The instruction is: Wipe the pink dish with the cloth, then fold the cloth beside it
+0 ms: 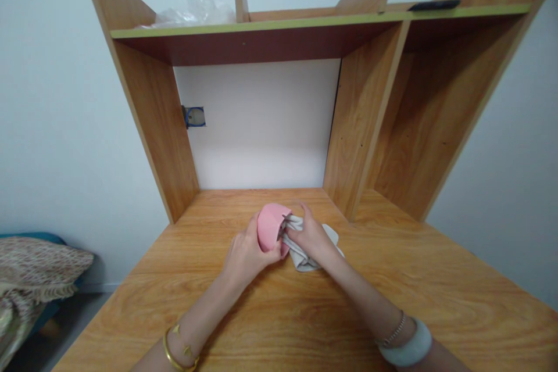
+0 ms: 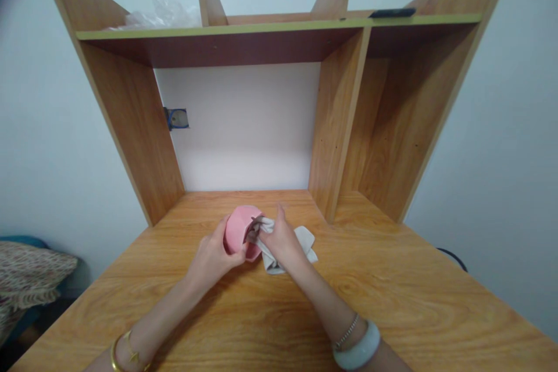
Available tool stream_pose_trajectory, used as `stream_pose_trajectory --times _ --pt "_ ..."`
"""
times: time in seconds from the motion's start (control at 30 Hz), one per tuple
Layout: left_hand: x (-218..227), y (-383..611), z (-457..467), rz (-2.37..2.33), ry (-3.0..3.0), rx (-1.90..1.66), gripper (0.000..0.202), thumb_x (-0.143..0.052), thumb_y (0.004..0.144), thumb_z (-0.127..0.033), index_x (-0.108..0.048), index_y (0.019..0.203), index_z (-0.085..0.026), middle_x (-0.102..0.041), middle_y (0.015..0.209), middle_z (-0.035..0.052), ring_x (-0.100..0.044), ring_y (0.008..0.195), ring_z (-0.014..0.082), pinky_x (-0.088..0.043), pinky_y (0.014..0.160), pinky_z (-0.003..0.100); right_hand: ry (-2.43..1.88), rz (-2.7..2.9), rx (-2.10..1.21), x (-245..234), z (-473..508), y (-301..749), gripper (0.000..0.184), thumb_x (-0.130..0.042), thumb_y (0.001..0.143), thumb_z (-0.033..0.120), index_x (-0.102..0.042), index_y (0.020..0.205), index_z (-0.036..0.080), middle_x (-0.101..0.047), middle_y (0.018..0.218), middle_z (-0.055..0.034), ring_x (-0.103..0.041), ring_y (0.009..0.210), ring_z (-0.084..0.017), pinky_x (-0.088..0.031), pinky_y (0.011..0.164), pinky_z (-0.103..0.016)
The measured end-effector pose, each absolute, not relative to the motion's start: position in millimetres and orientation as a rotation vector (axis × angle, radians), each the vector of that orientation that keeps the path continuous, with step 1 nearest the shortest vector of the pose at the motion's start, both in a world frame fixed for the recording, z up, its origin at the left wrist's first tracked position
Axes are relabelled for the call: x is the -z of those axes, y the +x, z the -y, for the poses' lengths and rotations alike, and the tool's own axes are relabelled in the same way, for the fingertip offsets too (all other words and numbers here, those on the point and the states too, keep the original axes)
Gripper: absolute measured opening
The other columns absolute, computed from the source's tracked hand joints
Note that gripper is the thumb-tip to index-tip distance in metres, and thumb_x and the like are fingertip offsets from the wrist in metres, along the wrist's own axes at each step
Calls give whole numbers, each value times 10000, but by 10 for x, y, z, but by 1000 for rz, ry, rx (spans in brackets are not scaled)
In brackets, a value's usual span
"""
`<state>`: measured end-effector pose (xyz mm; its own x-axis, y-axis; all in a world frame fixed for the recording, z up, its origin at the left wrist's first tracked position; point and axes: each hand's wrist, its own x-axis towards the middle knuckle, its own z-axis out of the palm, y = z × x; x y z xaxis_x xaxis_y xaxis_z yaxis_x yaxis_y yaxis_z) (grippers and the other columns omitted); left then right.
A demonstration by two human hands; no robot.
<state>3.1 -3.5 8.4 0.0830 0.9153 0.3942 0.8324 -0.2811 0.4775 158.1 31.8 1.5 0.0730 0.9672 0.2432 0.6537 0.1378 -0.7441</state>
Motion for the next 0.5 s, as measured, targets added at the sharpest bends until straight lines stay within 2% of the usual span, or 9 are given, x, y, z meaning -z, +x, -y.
stream_pose_trajectory --times 0.1,0.27,0.37,0.5 --pt "-92 38 51 -1814 2233 -931 762 -543 662 -457 -275 1307 -153 -632 955 90 -608 816 250 -454 715 324 -1538 1621 -560 16 -354 1606 798 -595 644 234 -178 1309 89 -637 880 -84 -599 780 -185 -416 635 -242" --pt "-104 53 77 -1746 2254 -936 717 -550 658 -454 -328 1277 -166 -617 1010 92 -599 851 253 -449 741 323 -1694 1771 -288 -25 -325 1627 793 -547 695 279 -125 1340 94 -642 853 -108 -606 762 -224 -397 599 -262" --pt "-93 46 77 -1668 2305 -923 675 -555 659 -405 -355 1260 -170 -611 1023 98 -596 862 259 -450 745 329 -1766 1892 -121 -80 -264 1619 773 -514 714 240 -100 1357 130 -651 773 -82 -612 706 -230 -375 572 -261" --pt "-85 -1 58 -1634 2365 -844 672 -543 657 -368 -359 1257 -132 -629 959 114 -602 823 264 -457 724 342 -1646 2013 40 -120 -197 1610 765 -495 705 173 -104 1363 194 -647 875 -82 -613 721 -214 -374 604 -255"
